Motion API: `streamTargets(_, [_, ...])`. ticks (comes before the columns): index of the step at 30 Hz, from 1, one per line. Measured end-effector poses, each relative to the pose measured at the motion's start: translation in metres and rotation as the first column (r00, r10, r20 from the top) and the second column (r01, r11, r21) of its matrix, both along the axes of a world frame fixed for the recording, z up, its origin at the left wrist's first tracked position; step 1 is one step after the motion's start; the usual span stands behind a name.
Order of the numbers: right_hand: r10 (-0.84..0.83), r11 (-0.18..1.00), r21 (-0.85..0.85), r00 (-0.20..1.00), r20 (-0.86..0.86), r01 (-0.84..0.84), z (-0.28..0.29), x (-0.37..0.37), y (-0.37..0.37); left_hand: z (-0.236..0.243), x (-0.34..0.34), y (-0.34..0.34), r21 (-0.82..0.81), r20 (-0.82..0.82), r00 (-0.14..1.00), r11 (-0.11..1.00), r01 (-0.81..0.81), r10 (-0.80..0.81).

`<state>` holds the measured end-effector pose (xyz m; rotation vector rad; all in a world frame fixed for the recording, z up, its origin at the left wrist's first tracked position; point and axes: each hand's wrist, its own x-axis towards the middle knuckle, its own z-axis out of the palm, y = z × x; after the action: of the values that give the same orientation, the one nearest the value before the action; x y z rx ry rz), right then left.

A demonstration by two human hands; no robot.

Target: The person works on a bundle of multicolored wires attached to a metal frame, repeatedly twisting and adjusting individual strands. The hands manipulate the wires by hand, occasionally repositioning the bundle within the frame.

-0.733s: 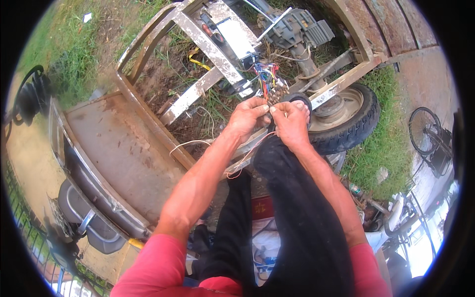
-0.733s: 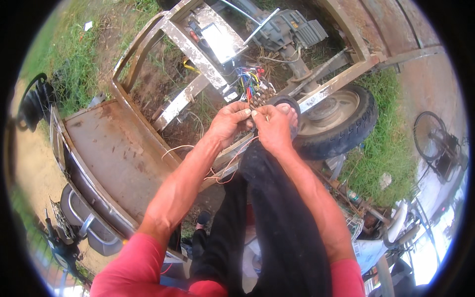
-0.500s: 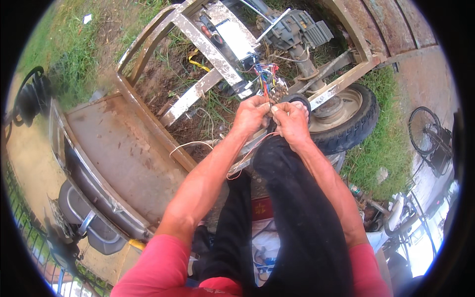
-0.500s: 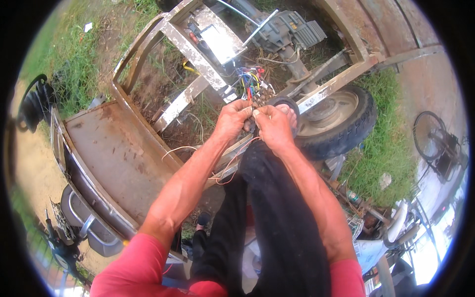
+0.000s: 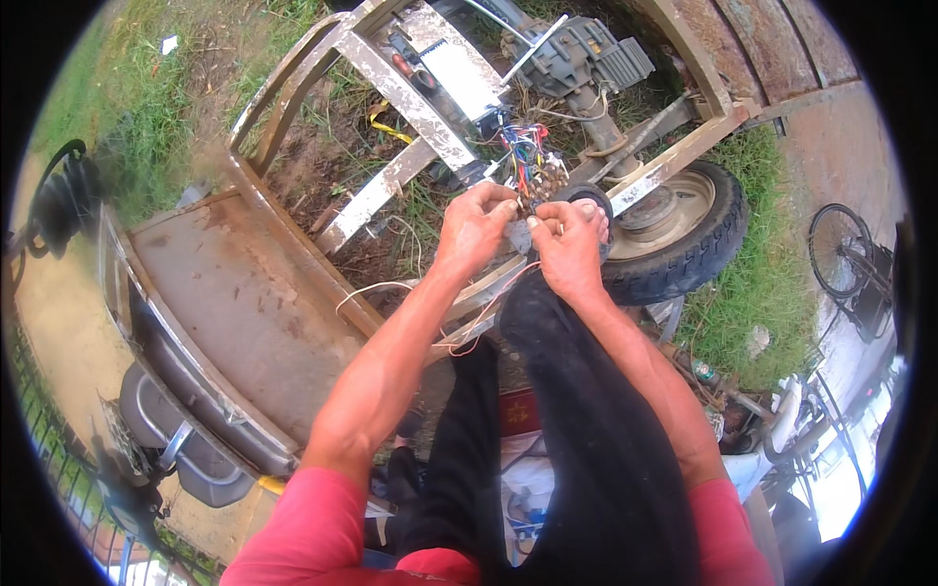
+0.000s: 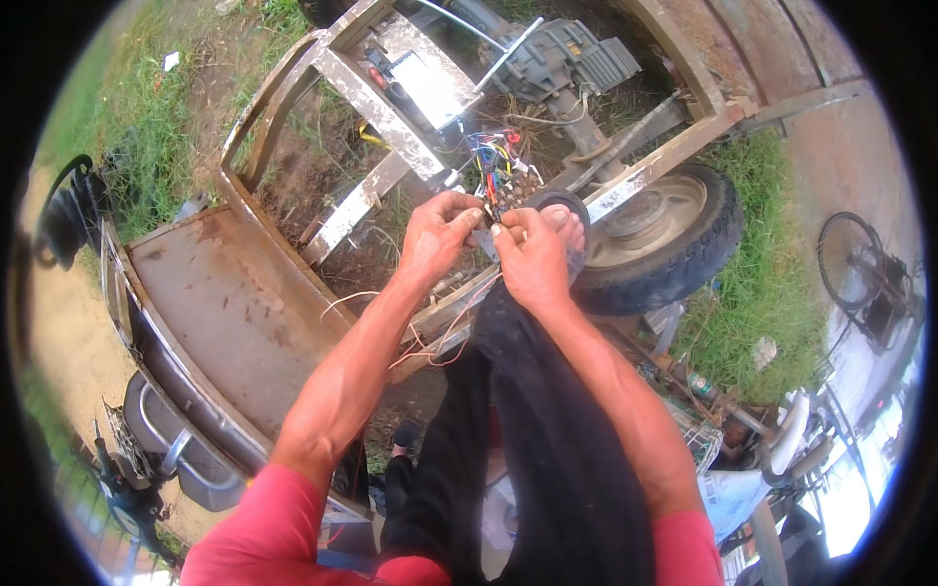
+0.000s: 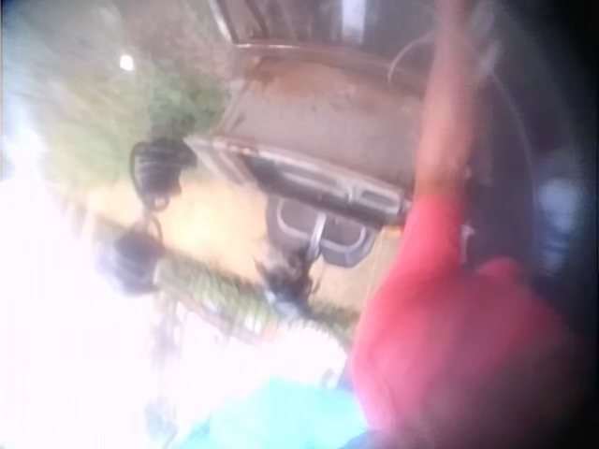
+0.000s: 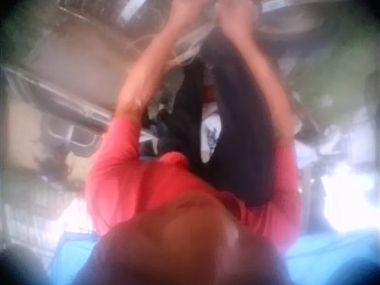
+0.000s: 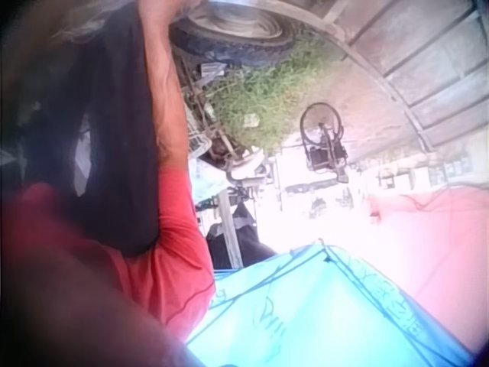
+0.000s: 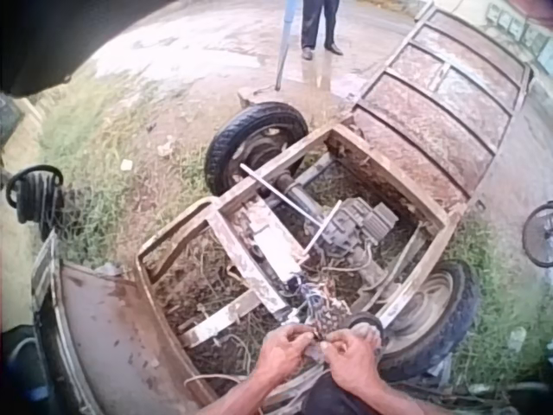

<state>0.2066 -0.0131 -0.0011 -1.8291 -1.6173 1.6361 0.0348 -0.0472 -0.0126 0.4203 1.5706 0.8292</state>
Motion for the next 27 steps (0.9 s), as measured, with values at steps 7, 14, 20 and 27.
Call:
streamTargets(7, [0.086, 0.983, 0.157, 0.994, 0.074, -0.097, 0.005, -0.008, -0.005, 0.01, -0.018, 0.024, 0.139, -0.236, 0.874, 0.876, 0.463, -0.425])
streamTargets(14, [0.035, 0.993, 0.109, 0.996, 0.08, -0.044, 0.011, -0.014, -0.002, 0.003, -0.024, 0.015, 0.214, -0.2, 0.901, 0.88, 0.423, -0.385])
streamTargets(20, [0.081, 0.99, 0.107, 0.987, 0.139, -0.096, 0.005, -0.012, 0.004, -0.007, -0.006, -0.029, 0.208, -0.02, 0.996, 0.975, 0.085, -0.082])
streamTargets(27, [-0.075, 0.917, -0.395, 0.997, -0.024, 0.059, 0.007, -0.005, 0.024, -0.02, 0.014, -0.029, 0.173, -0.02, 1.0, 0.985, 0.028, -0.024])
